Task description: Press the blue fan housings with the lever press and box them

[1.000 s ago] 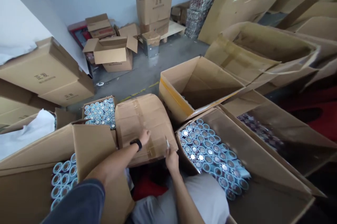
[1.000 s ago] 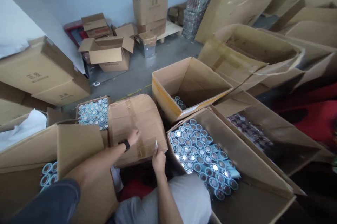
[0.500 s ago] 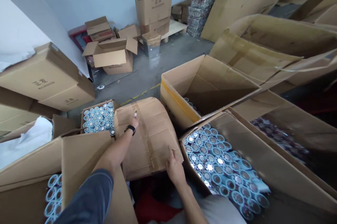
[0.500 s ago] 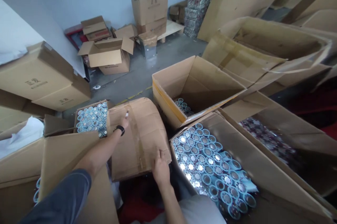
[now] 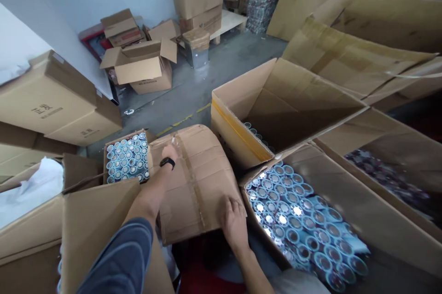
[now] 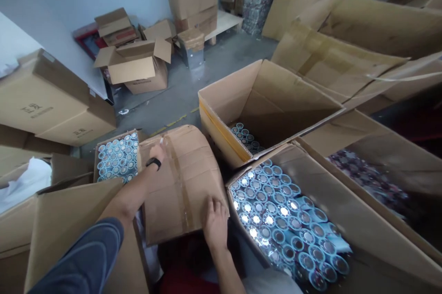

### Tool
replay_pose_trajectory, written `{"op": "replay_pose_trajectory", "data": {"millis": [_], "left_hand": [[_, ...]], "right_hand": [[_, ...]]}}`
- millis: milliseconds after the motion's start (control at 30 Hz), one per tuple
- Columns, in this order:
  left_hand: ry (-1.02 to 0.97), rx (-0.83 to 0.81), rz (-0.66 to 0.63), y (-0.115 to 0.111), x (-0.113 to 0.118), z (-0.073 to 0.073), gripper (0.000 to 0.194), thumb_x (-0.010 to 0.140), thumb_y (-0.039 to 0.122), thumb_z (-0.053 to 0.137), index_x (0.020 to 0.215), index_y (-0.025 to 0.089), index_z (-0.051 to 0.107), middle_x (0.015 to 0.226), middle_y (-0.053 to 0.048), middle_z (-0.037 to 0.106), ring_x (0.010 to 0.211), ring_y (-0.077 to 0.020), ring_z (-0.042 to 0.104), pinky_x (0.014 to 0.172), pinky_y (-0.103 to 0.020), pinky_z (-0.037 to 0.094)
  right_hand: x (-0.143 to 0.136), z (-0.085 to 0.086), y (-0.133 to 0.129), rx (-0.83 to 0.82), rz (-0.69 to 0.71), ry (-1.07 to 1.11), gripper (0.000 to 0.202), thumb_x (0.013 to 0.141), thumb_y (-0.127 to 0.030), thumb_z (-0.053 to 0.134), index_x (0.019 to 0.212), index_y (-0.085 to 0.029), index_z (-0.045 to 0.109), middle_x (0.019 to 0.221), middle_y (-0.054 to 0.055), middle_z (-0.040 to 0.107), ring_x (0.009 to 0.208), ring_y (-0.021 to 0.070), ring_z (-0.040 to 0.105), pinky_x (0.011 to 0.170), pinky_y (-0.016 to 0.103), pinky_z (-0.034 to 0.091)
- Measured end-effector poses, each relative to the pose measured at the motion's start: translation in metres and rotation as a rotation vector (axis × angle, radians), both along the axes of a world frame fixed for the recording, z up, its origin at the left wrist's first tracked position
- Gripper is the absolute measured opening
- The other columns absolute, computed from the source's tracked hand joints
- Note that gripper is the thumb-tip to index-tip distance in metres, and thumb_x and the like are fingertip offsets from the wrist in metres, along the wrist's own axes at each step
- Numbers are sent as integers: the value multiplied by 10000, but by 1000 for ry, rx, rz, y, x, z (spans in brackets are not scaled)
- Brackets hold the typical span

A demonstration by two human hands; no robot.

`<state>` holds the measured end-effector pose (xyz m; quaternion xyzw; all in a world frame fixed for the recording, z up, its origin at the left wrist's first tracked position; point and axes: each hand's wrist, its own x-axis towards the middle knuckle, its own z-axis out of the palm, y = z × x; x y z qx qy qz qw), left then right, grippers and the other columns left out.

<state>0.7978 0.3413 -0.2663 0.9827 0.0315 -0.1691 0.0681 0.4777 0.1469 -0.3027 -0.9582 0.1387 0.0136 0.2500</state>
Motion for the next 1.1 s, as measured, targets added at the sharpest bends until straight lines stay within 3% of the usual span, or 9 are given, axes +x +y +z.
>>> {"op": "replay_pose_trajectory", "data": {"millis": [233, 500, 800, 1100], "left_hand": [[-100, 220, -248, 15, 45, 29, 344, 958, 357, 609, 1239, 159, 591, 1268, -108, 595, 1131, -247, 602, 966, -472, 527], [-102, 345, -408, 10, 63, 33, 334, 957, 353, 610, 1224, 153, 598, 1257, -105, 600, 1146, -253, 594, 979, -486, 516], [-41, 418, -439, 3, 69, 27, 346, 955, 368, 613, 1224, 149, 598, 1244, -105, 608, 1125, -249, 606, 970, -483, 521], [29, 419, -447, 15, 75, 31, 347, 959, 365, 609, 1232, 151, 593, 1230, -104, 613, 1088, -238, 622, 938, -462, 543]], "right_hand": [[2, -9, 0, -33, -39, -115, 503, 840, -94, 432, 1329, -81, 551, 1218, 170, 558, 1194, 287, 480, 1074, 465, 405], [2, -11, -1, -47, -41, -165, 461, 849, -104, 432, 1295, -109, 550, 1227, 150, 551, 1178, 282, 484, 1038, 458, 430], [1, -9, -1, -21, -38, -205, 473, 830, -95, 438, 1295, -111, 526, 1202, 151, 555, 1165, 280, 485, 1026, 465, 440], [-2, -9, -3, 1, -40, -213, 465, 812, -90, 449, 1267, -102, 540, 1207, 154, 549, 1151, 268, 491, 1027, 450, 453]]}}
